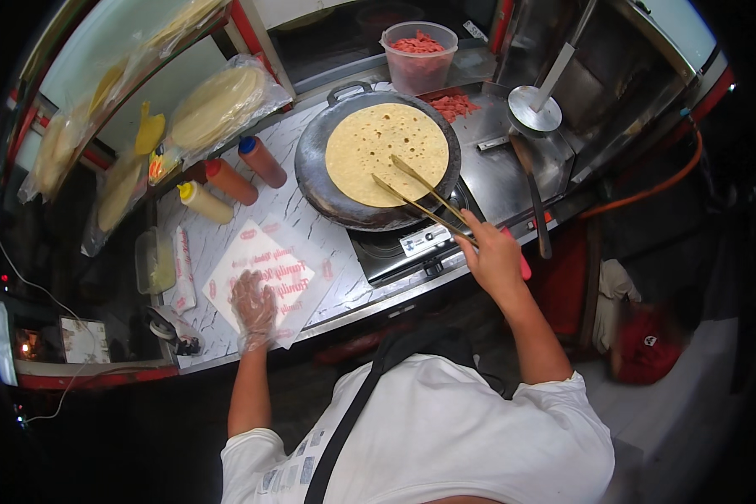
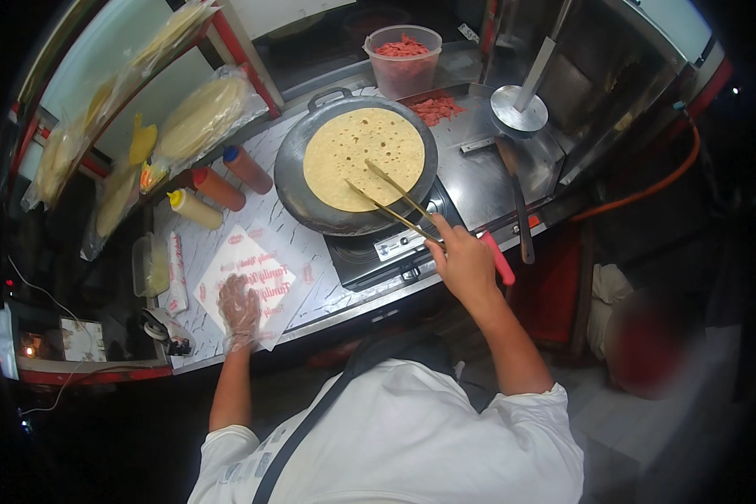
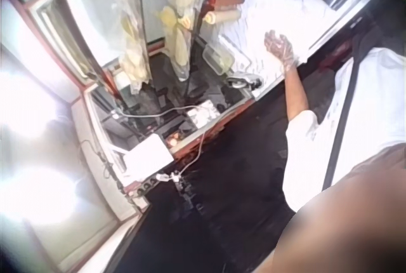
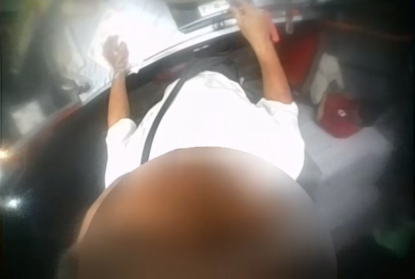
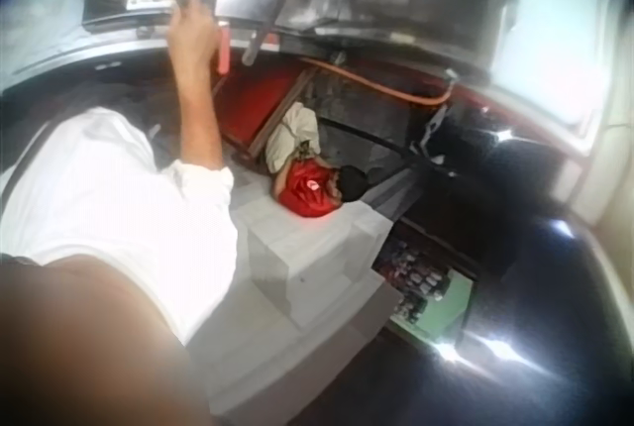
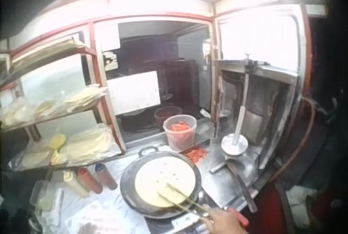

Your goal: The person cooks a crepe on a flat griddle, transfers it to a paper wrapper, and adds shredded lettuce, sliced meat, and sauces. They then fold the crepe in the wrapper to complete the assembly.

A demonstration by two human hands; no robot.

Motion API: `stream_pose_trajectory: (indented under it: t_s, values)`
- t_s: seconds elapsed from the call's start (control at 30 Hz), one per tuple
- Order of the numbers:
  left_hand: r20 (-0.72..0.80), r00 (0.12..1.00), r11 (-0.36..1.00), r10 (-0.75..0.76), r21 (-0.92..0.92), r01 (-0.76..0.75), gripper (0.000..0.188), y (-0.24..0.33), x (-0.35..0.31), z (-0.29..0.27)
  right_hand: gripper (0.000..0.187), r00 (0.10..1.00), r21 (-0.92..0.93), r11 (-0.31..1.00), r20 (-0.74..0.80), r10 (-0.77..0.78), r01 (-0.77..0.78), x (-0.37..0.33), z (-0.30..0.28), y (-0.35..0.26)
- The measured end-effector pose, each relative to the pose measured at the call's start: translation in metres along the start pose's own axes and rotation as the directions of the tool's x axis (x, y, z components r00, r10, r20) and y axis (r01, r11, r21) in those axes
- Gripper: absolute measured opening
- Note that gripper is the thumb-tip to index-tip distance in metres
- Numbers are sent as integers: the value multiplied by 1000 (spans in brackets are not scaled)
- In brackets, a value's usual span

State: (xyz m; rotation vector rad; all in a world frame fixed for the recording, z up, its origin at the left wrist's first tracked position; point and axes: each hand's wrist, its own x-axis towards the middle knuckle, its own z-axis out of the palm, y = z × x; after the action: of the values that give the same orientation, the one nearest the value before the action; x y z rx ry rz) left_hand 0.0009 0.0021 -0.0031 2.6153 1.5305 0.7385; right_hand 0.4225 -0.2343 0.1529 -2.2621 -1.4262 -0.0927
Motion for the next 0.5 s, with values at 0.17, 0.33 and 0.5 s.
stream_pose_trajectory:
  t_s: [0.17, 0.33, 0.5]
  values:
    - [-9, 999, 997, 32, -66, -33, 39, -2, 2, -7, 50, 977, -76, 988, -161, -142, 132, -3, -36, 12]
    - [-5, 1000, 986, 3, -165, -4, 39, -3, 3, -7, 45, 924, -253, 925, -188, -334, 283, -19, -79, 22]
    - [-5, 1000, 978, 0, -208, -1, 41, -13, 1, 1, 44, 908, -391, 865, -140, -394, 315, -27, -81, 13]
